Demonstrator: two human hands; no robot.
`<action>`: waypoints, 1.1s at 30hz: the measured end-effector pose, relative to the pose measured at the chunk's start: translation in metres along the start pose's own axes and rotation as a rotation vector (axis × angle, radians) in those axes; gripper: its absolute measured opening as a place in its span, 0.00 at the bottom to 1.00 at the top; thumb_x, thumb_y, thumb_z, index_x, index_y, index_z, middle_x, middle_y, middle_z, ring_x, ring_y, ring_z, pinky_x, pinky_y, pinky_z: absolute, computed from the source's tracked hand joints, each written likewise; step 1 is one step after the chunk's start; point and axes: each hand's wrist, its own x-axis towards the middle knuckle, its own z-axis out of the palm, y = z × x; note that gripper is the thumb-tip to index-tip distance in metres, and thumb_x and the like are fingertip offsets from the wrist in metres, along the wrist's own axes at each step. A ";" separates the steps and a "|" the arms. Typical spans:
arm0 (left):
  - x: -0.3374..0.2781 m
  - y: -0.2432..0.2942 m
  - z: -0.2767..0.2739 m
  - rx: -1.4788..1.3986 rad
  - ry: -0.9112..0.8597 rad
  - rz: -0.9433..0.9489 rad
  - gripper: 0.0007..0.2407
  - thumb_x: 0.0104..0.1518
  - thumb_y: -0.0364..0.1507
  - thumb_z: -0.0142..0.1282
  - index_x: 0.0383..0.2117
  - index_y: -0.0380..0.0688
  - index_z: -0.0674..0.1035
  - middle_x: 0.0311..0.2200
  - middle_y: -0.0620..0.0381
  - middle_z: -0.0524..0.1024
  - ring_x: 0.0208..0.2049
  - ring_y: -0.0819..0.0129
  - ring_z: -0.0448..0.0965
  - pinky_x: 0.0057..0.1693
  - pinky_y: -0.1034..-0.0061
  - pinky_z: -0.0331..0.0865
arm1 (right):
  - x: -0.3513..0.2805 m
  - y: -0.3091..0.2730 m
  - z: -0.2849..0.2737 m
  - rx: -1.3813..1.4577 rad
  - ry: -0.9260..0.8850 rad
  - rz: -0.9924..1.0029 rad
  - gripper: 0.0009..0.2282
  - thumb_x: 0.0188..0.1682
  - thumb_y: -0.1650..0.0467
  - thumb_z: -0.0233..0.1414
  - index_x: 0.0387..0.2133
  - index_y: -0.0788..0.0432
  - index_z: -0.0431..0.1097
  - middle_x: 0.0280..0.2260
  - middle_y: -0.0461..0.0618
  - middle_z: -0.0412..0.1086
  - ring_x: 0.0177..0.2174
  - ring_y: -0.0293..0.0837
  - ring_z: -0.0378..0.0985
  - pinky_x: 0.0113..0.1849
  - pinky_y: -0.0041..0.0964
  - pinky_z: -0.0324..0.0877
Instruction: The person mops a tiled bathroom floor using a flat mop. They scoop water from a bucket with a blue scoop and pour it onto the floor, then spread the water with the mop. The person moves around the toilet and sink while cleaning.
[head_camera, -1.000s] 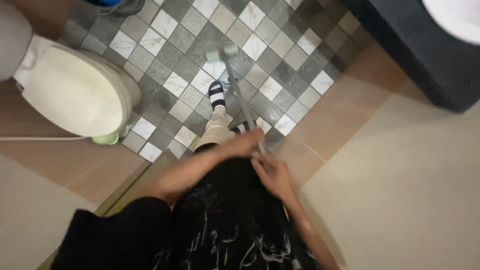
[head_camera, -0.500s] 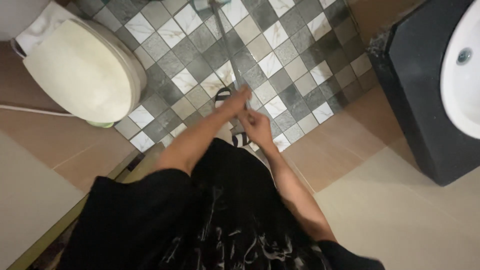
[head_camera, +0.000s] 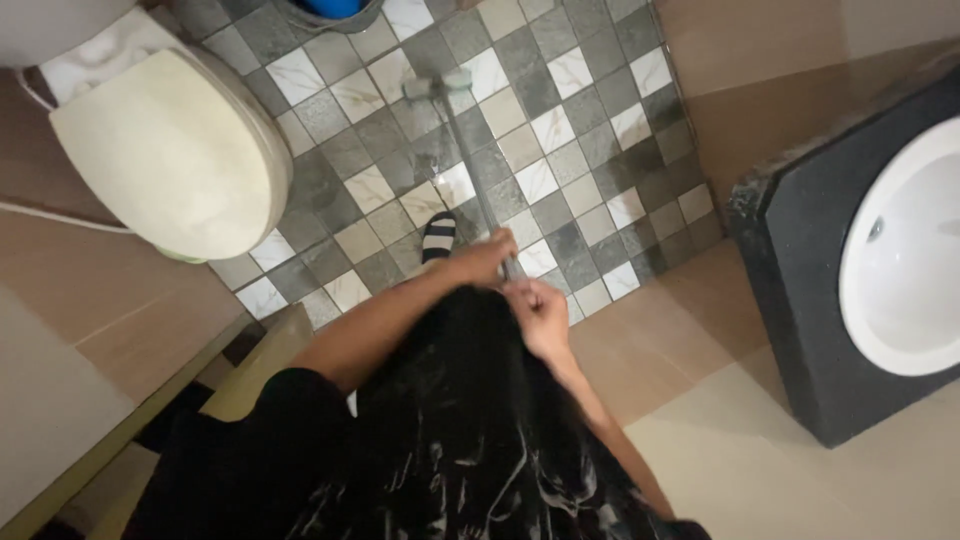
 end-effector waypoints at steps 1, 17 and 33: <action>0.002 0.000 -0.025 0.093 0.045 0.000 0.29 0.42 0.38 0.73 0.47 0.45 0.67 0.55 0.40 0.58 0.45 0.29 0.78 0.52 0.48 0.74 | 0.021 -0.002 0.010 -0.013 0.000 -0.051 0.04 0.50 0.66 0.60 0.30 0.52 0.80 0.11 0.41 0.61 0.17 0.36 0.59 0.24 0.31 0.58; -0.022 0.051 -0.044 0.520 0.413 0.433 0.16 0.56 0.48 0.52 0.21 0.53 0.69 0.25 0.63 0.62 0.32 0.57 0.67 0.44 0.60 0.64 | -0.003 -0.070 0.044 -0.281 -0.080 -0.483 0.02 0.46 0.67 0.61 0.28 0.50 0.79 0.15 0.47 0.69 0.18 0.46 0.71 0.25 0.35 0.68; -0.093 0.110 -0.049 0.036 0.396 0.316 0.13 0.49 0.39 0.60 0.12 0.55 0.71 0.15 0.53 0.66 0.27 0.45 0.72 0.40 0.51 0.64 | -0.023 -0.088 0.050 -0.322 -0.403 -0.437 0.07 0.40 0.69 0.66 0.30 0.55 0.80 0.12 0.48 0.65 0.19 0.41 0.67 0.25 0.35 0.67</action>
